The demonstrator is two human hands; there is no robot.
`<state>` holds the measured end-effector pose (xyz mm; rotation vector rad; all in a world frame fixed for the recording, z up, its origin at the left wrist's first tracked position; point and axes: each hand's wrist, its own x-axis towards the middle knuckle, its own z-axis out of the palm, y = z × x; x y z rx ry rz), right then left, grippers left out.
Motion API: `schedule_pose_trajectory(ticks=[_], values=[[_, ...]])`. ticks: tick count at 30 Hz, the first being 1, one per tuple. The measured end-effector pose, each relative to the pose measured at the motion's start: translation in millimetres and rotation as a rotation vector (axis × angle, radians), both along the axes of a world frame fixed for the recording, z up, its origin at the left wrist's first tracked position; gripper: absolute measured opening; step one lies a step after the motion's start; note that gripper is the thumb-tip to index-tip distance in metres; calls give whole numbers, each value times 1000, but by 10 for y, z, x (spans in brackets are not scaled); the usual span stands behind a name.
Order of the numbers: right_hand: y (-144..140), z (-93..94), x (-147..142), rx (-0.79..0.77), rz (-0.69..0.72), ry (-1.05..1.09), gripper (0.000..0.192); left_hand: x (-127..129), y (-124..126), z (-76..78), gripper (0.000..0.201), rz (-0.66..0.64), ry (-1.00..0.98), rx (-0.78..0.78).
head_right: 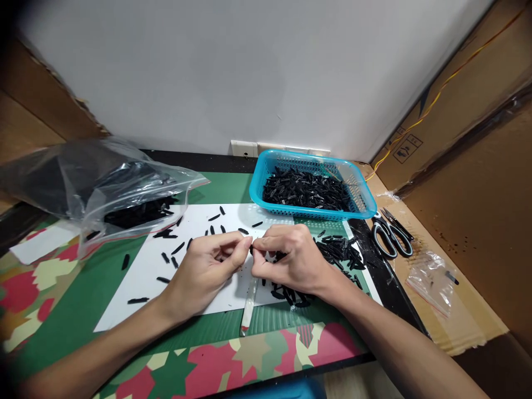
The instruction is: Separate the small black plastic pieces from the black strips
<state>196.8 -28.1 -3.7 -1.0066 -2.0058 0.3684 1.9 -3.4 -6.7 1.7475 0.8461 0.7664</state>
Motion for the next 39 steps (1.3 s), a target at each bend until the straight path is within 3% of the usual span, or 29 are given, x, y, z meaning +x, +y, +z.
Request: schedule_pose_trajectory(ticks=[7, 12, 24, 32, 39], values=[[-19, 28, 4, 29, -69, 108, 20, 36, -10, 36, 48, 21, -167, -237], [-42, 45, 42, -9, 11, 176, 15, 29, -8, 32, 48, 13, -271, -312], [-42, 39, 7, 170, -8, 240, 8, 18, -30, -19, 41, 40, -272, -258], [-24, -11, 19, 212, 7, 202, 12, -14, -26, 3, 43, -50, -260, -264], [-23, -61, 11, 235, -40, 109, 14, -8, -44, -35, 41, -65, -175, -169]])
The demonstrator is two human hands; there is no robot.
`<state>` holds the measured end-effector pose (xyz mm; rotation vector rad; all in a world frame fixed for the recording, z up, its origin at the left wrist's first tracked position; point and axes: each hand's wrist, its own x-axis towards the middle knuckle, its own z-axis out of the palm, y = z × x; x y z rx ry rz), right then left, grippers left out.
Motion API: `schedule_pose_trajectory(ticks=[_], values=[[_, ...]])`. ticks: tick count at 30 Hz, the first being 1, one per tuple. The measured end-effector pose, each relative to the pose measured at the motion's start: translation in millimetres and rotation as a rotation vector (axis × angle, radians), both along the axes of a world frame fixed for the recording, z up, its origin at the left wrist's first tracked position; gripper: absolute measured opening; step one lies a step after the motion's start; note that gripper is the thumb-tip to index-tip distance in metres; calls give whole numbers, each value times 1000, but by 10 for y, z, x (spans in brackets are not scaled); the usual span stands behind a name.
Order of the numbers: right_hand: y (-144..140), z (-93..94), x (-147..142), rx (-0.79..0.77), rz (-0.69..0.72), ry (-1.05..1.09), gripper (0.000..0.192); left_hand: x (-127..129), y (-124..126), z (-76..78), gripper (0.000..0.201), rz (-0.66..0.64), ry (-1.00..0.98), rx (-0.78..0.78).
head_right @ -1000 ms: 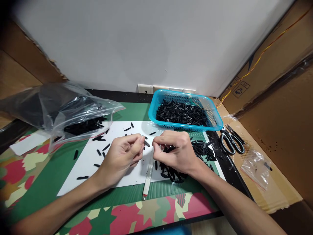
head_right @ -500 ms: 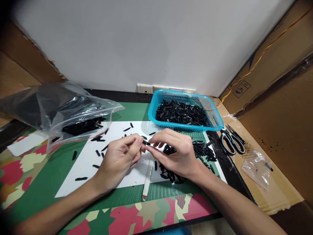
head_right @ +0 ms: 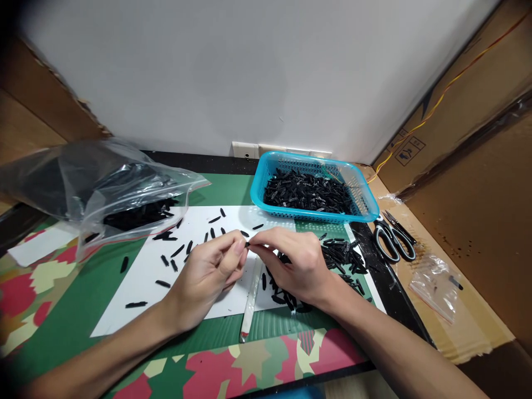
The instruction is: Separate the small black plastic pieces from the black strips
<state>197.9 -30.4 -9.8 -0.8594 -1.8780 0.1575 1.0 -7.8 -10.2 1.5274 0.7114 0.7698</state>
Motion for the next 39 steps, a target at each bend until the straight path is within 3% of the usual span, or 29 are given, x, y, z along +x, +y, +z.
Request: schedule_pose_trajectory(ticks=[7, 17, 20, 24, 29, 34, 39], values=[[22, -76, 69, 36, -39, -43, 18, -10, 11, -14, 34, 23, 209, 236], [46, -157, 29, 107, -44, 15, 20, -7, 3, -32, 34, 30, 282, 268], [32, -112, 16, 42, -47, 64, 15, -5, -17, -28, 34, 35, 289, 282], [15, -38, 34, -156, -7, 72, 5, 0, -40, -20, 32, 23, 303, 345], [37, -22, 78, -335, 100, 8, 8, -2, -34, -17, 30, 9, 322, 364], [38, 2, 88, -388, 172, 11, 8, -15, -11, -45, 34, -5, 239, 248], [-17, 41, 32, -412, 201, 207, 6, -4, -15, -53, 35, 20, 113, 197]])
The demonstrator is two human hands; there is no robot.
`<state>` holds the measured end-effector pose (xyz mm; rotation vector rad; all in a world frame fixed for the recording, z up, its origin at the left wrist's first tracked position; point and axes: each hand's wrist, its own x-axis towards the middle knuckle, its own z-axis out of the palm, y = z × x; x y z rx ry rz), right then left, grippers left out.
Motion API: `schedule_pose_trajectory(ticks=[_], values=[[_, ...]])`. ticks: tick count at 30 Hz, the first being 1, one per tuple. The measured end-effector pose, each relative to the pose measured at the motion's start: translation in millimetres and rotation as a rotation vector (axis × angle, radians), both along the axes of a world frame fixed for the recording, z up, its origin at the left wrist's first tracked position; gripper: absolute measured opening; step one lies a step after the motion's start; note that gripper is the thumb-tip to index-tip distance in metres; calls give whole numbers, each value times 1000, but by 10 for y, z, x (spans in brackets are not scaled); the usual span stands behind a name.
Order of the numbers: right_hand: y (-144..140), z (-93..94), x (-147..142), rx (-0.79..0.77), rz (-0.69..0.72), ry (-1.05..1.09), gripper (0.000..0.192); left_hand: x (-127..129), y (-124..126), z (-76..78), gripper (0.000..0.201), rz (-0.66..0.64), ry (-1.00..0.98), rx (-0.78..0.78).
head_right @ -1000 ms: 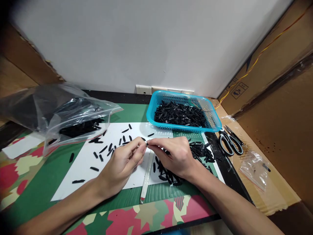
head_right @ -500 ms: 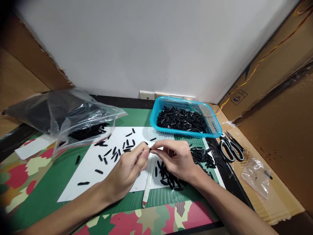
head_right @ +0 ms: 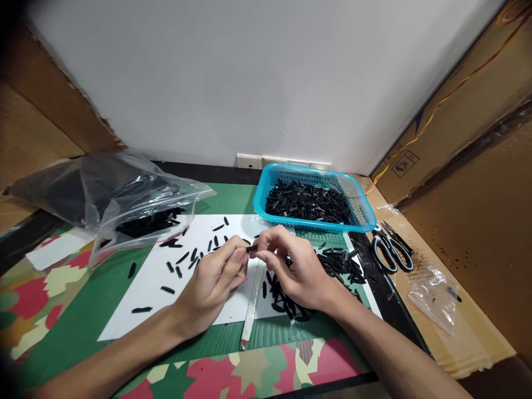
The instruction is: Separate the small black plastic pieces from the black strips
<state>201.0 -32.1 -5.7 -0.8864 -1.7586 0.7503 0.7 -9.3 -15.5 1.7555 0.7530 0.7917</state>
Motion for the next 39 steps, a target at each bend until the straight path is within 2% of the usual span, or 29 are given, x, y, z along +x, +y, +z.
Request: schedule_pose_trajectory(ticks=[6, 13, 26, 30, 35, 39], values=[[-10, -48, -19, -41, 9, 165, 2, -11, -1, -3, 33, 46, -16, 113], [0, -29, -34, 204, -116, 26, 10, -15, -10, 4, 32, 70, 19, 139], [17, -48, -8, 397, -140, -98, 19, -2, -6, 35, 32, 5, 89, 174], [20, -61, -2, 329, -135, -63, 21, -2, -12, 53, 33, -1, 114, 147], [49, -24, 1, 271, -148, -53, 15, 5, -14, 60, 33, -1, 130, 135], [69, -36, 19, 181, -73, -73, 13, 6, -4, 58, 32, -6, 132, 144]])
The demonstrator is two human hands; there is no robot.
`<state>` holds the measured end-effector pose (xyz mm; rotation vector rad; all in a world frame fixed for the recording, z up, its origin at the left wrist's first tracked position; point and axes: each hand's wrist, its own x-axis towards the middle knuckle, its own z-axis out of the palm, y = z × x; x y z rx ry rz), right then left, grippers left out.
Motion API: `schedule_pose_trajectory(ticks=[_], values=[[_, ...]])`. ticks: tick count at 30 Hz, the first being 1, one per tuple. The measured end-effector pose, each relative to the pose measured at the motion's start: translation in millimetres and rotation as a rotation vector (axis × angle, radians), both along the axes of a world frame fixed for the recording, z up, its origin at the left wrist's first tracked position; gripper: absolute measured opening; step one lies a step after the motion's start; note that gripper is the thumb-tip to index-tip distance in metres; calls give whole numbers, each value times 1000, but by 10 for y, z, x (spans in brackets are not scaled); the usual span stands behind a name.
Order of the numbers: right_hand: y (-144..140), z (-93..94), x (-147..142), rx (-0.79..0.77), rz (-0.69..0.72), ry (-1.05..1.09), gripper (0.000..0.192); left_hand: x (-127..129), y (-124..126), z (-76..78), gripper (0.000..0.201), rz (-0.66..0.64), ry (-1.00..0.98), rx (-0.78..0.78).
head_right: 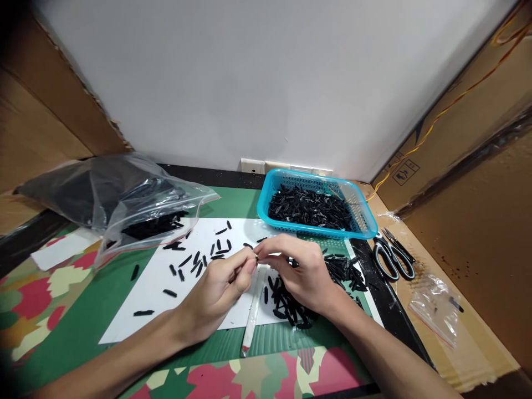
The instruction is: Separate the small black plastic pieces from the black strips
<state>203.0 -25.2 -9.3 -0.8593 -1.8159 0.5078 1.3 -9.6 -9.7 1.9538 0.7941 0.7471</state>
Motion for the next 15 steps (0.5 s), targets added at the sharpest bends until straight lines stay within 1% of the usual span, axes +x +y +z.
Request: schedule_pose_trajectory(ticks=[4, 6, 8, 11, 14, 15], values=[[11, -31, 23, -119, 12, -35, 11, 9, 10, 13, 32, -8, -25, -28], [13, -36, 19, -137, 6, -49, 10, 18, 11, 18, 34, 3, -63, -101], [15, -38, 8, -134, 1, -37, 9, 26, 9, 13, 38, 14, -121, -228], [18, -49, 9, -69, -28, -13, 8, 31, 7, -5, 43, 18, -237, -433], [29, -74, 60, 82, -123, -65, 17, 15, 25, -4, 46, 33, -360, -633], [35, -85, 80, 139, -163, -85, 21, 5, 38, 5, 46, 25, -398, -722]])
